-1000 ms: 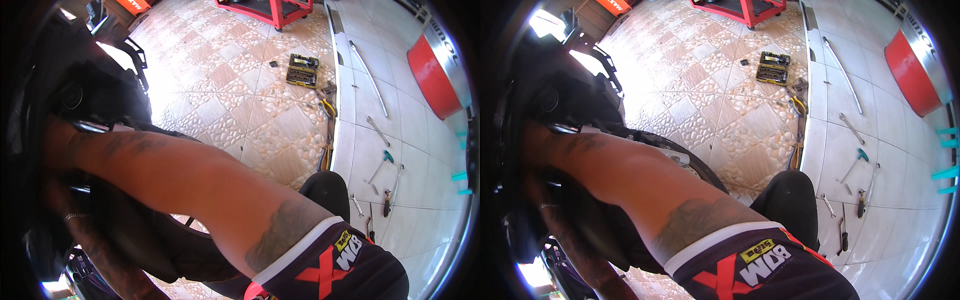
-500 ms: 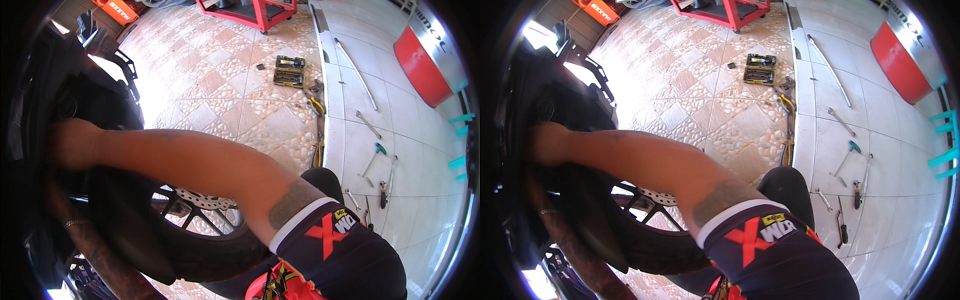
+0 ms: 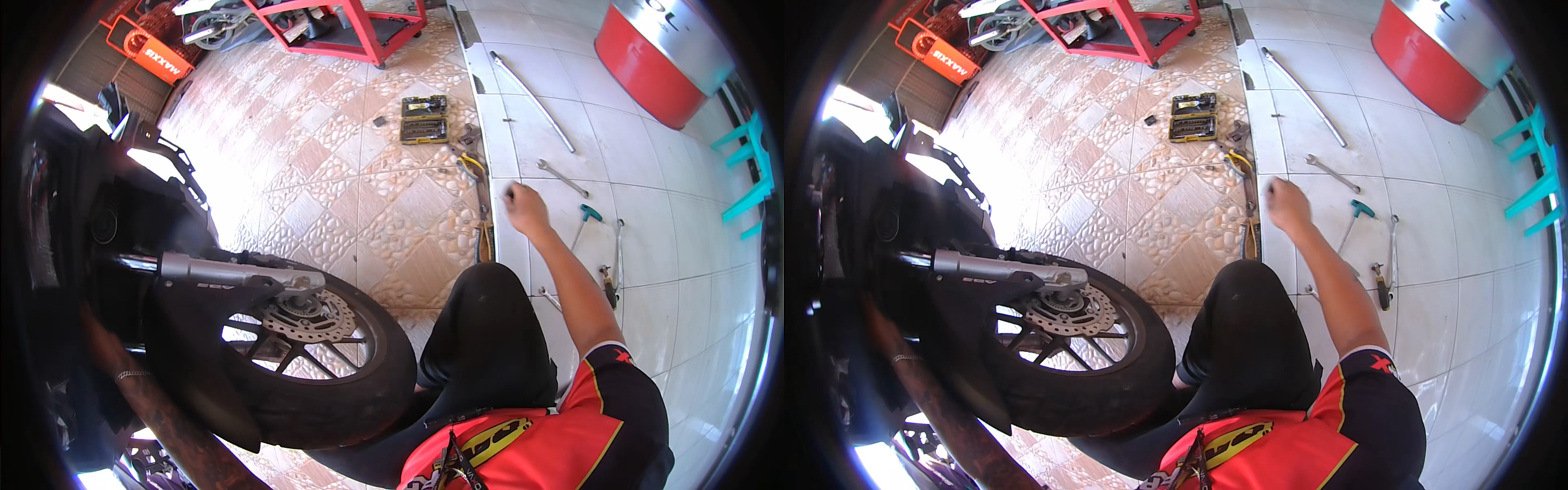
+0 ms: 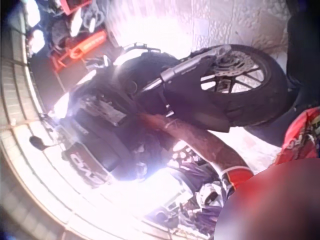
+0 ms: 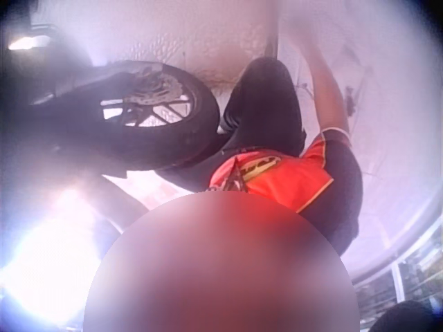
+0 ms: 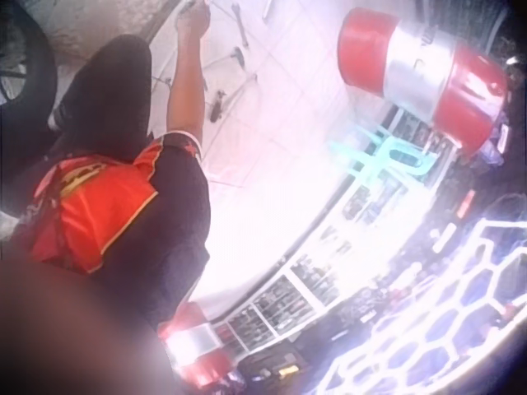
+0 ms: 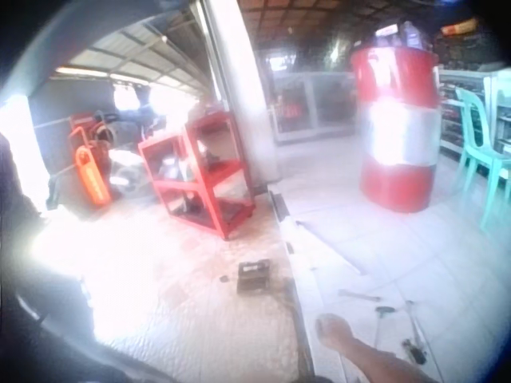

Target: The person sits on the floor and works on the front wheel area of a motorcycle. They use a screwdriver to adjust small components, handle a metal clip, and manipulate parts near the front fork and brake assembly.

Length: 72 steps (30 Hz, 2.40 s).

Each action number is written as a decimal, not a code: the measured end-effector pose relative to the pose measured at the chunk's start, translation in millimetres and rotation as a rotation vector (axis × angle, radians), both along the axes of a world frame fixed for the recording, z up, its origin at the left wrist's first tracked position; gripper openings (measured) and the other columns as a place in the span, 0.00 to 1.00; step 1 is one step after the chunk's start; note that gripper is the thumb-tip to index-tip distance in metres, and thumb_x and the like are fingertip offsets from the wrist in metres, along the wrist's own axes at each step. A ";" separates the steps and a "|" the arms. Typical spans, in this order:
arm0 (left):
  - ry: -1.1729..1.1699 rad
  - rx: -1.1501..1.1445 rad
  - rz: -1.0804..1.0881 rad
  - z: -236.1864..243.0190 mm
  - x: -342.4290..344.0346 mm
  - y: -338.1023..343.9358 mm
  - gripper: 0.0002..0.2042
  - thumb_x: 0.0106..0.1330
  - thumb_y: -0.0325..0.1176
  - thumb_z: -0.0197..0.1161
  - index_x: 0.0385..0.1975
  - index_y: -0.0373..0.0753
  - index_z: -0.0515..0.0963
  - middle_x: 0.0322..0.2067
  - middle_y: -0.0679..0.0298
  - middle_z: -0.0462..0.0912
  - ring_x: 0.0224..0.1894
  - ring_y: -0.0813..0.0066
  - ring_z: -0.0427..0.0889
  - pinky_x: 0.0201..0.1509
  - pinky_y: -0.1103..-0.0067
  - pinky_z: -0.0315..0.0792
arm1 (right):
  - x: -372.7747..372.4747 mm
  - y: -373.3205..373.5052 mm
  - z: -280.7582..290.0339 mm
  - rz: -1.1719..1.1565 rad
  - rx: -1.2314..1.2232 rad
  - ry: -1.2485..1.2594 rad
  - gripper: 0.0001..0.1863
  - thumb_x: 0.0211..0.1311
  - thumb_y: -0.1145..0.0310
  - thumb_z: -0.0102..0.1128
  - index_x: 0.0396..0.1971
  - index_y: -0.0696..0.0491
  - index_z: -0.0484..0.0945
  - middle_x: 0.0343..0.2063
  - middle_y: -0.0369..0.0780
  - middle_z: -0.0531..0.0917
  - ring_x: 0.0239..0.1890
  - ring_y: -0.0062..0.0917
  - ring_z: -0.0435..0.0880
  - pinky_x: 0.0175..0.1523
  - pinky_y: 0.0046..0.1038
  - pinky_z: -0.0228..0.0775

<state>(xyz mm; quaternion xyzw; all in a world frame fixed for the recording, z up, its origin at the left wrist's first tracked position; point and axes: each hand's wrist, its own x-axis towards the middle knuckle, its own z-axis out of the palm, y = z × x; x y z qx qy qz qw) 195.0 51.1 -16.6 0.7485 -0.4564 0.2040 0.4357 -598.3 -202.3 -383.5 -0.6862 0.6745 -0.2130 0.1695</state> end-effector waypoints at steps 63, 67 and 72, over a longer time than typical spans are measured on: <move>0.701 0.077 -0.547 -199.7 -587.2 -3.2 0.16 0.60 0.14 0.64 0.47 0.33 0.75 0.46 0.63 0.77 0.50 0.76 0.80 0.56 0.78 0.78 | 106.2 204.3 149.3 0.157 0.256 -1.292 0.07 0.57 0.72 0.68 0.31 0.60 0.84 0.27 0.41 0.88 0.30 0.17 0.86 0.37 0.21 0.77; 0.708 0.125 -0.559 -206.2 -591.2 -4.7 0.16 0.57 0.12 0.66 0.44 0.32 0.76 0.46 0.61 0.74 0.49 0.72 0.81 0.54 0.77 0.81 | 97.9 204.2 147.3 0.167 0.211 -1.183 0.05 0.56 0.75 0.69 0.29 0.61 0.82 0.27 0.39 0.87 0.29 0.15 0.84 0.36 0.19 0.76; 0.703 0.177 -0.601 -216.3 -594.5 -1.1 0.17 0.56 0.12 0.66 0.44 0.32 0.76 0.47 0.61 0.74 0.49 0.73 0.81 0.54 0.77 0.82 | 81.3 201.1 148.4 0.230 0.057 -0.823 0.08 0.52 0.69 0.70 0.25 0.59 0.82 0.24 0.41 0.86 0.26 0.22 0.86 0.35 0.23 0.77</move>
